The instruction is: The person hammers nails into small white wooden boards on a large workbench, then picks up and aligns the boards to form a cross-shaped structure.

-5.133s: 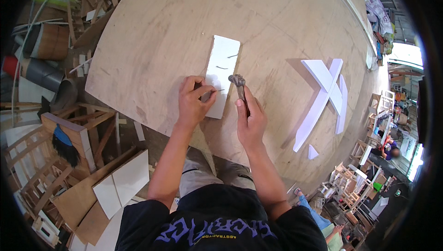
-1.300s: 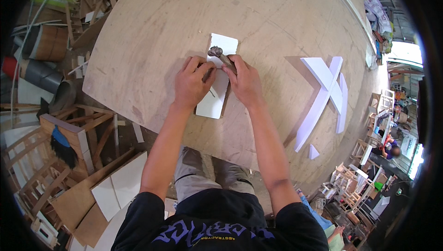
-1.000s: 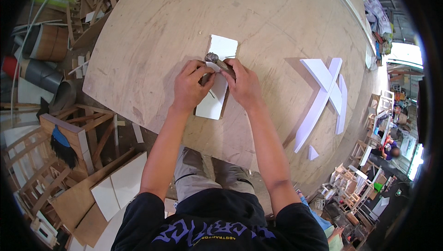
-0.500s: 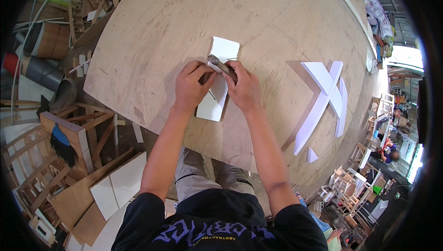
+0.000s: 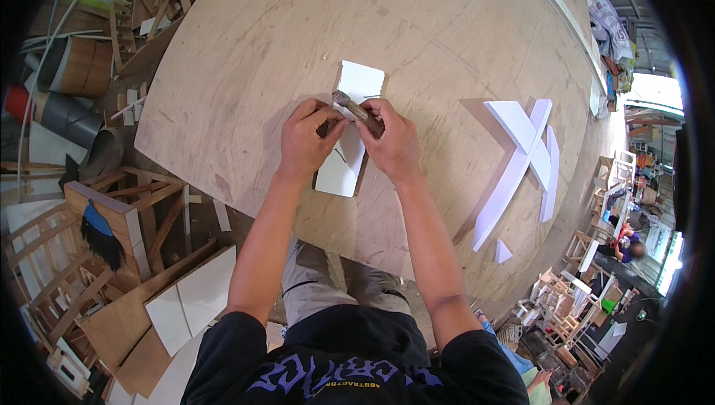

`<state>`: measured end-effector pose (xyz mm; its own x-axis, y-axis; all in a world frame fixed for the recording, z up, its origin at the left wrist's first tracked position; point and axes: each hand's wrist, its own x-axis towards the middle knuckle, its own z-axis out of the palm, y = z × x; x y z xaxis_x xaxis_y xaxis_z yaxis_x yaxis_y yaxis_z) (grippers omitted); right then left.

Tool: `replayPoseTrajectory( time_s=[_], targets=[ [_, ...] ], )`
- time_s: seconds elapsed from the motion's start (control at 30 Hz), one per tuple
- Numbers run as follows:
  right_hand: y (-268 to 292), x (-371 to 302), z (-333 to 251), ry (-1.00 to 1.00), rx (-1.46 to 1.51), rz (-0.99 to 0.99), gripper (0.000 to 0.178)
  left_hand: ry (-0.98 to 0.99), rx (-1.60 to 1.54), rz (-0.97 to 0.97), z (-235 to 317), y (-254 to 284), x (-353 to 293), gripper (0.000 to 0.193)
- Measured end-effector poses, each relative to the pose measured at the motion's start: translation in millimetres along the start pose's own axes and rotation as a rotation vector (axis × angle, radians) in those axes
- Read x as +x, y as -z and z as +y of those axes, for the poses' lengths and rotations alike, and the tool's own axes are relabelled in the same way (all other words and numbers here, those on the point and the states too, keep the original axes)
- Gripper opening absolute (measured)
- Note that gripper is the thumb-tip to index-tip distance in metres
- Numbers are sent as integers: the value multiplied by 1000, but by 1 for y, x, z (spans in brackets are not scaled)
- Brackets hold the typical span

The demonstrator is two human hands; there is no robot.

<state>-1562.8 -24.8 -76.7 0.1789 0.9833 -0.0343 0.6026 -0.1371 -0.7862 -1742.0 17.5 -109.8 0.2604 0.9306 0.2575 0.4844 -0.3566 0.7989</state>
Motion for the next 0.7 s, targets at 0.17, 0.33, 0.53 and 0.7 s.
replayPoseTrajectory(
  time_s=[0.17,0.33,0.53,0.7],
  targets=[
    [1,2,4,8,96,8,30,-44,-13,15,0,0,-1,17],
    [3,7,11,-84,225,47,27,-58,10,-33,0,2,-4,18],
    [5,12,12,-89,248,87,26,-87,13,-8,1,1,-3,19],
    [20,-30,-3,-152,110,11,37,-98,-8,-10,-2,1,-3,17]
  ],
)
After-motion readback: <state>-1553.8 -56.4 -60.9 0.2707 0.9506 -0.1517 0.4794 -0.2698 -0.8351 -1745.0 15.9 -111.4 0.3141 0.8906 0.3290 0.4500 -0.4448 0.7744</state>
